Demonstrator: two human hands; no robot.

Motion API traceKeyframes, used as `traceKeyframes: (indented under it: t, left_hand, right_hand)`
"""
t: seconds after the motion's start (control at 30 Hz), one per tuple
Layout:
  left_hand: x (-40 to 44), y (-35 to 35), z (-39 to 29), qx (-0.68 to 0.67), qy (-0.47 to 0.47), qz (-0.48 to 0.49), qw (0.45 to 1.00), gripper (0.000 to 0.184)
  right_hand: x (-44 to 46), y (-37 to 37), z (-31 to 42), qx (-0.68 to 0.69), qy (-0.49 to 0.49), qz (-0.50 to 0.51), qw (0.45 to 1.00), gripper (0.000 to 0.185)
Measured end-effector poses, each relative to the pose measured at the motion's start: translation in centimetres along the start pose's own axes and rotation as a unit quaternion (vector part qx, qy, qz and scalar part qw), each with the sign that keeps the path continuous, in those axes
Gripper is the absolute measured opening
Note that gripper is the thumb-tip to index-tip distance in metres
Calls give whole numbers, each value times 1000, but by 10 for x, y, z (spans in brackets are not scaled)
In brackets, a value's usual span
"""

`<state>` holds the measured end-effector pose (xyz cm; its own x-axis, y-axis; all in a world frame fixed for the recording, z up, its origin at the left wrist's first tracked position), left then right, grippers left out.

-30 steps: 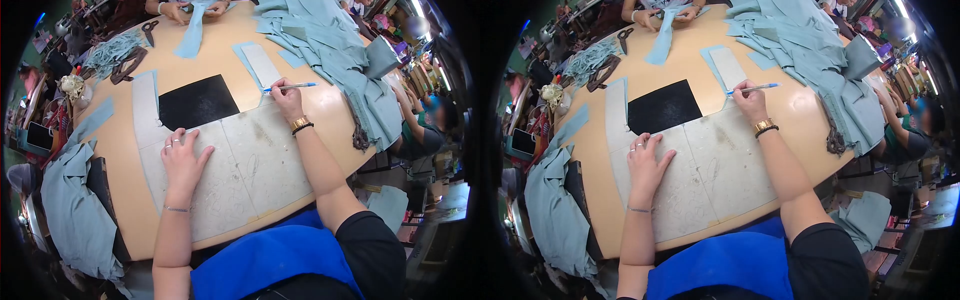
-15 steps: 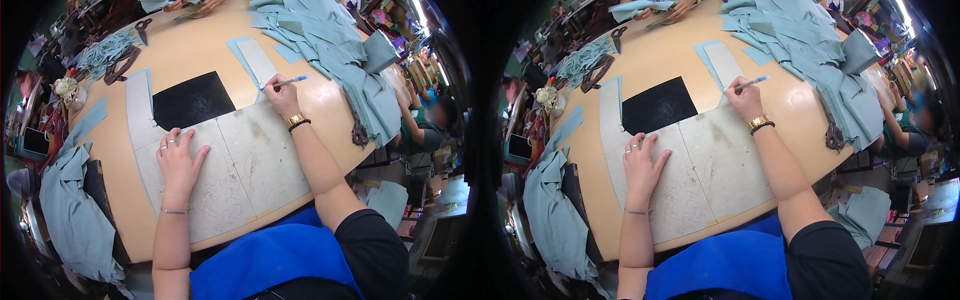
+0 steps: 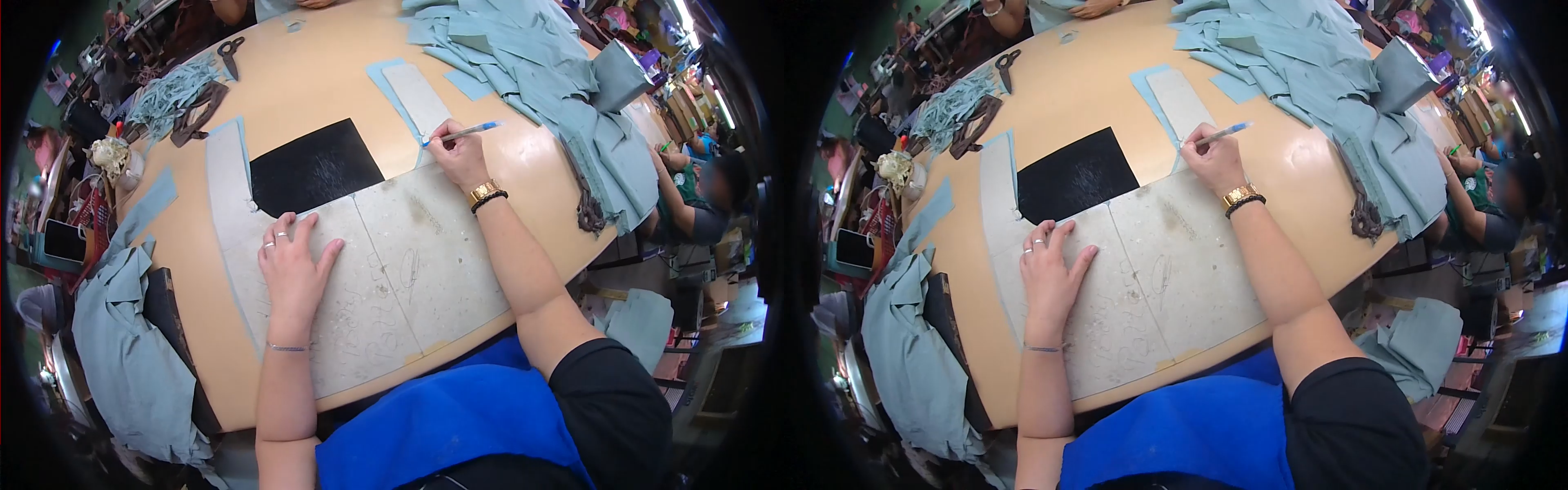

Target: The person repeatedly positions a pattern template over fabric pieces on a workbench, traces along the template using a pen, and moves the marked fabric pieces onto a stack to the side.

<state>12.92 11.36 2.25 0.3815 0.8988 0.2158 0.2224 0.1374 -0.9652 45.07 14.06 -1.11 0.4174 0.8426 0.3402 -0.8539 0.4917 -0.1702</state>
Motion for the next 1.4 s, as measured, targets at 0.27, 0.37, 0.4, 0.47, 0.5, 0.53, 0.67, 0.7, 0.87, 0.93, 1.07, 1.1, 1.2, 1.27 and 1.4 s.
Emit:
traceKeyframes:
  t: [0.27, 0.37, 0.4, 0.47, 0.5, 0.53, 0.67, 0.7, 0.87, 0.93, 1.07, 1.1, 1.2, 1.27, 1.4]
  left_hand:
    - [0, -12, 48, -88, 6, 29, 996, 54]
    - [-5, -20, 90, -26, -45, 5, 999, 68]
    - [-8, -18, 97, -14, -60, 0, 998, 73]
    - [-12, -10, 107, 7, -93, -11, 996, 83]
    - [-12, -6, 109, 14, -100, -6, 995, 88]
    - [-12, -3, 111, 21, -108, 0, 994, 93]
    - [-13, -4, 110, 40, -143, 26, 989, 103]
    - [-13, -3, 111, 40, -146, 28, 988, 104]
    - [-11, -5, 110, 40, -159, 52, 985, 106]
    - [-11, -4, 110, 43, -162, 54, 984, 106]
    - [-12, -2, 110, 53, -162, 41, 985, 106]
    - [-11, -3, 110, 48, -163, 45, 984, 106]
    - [-11, -4, 111, 34, -166, 51, 984, 105]
    - [-10, -2, 114, 30, -162, 47, 985, 105]
    - [-10, -2, 115, 23, -167, 51, 984, 106]
  right_hand:
    - [-24, -39, 16, 161, 115, -81, 977, 22]
    - [-63, -74, 11, -50, 51, -38, 997, 29]
    - [-78, -83, 22, -128, 50, -13, 990, 30]
    - [-89, -86, 38, -221, 57, 19, 973, 31]
    - [-93, -87, 43, -237, 65, 25, 969, 32]
    - [-97, -87, 46, -252, 73, 32, 964, 33]
    - [-91, -87, 29, -105, 114, -7, 988, 32]
    - [-88, -89, 28, -60, 136, -13, 989, 33]
    - [-79, -90, 41, 83, 182, -79, 977, 41]
    - [-77, -88, 48, 65, 180, -87, 978, 46]
    - [-81, -84, 27, -89, 166, -33, 982, 52]
    - [-82, -85, 23, -108, 170, -30, 979, 53]
    - [-81, -85, 24, -147, 176, -18, 973, 55]
    - [-80, -84, 27, -164, 181, -13, 970, 55]
    - [-79, -83, 31, -188, 182, -4, 965, 55]
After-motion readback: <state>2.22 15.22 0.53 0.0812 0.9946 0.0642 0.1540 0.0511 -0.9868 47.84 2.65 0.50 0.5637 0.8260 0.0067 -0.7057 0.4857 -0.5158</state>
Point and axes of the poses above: each hand's wrist, its own x-axis towards the middle knuckle, its own y-axis out of the palm, z = x × y, the point moved 1 cm from there along x, towards the middle knuckle, and after that the axes turned 13 degrees about x, right-handed, at the moved point
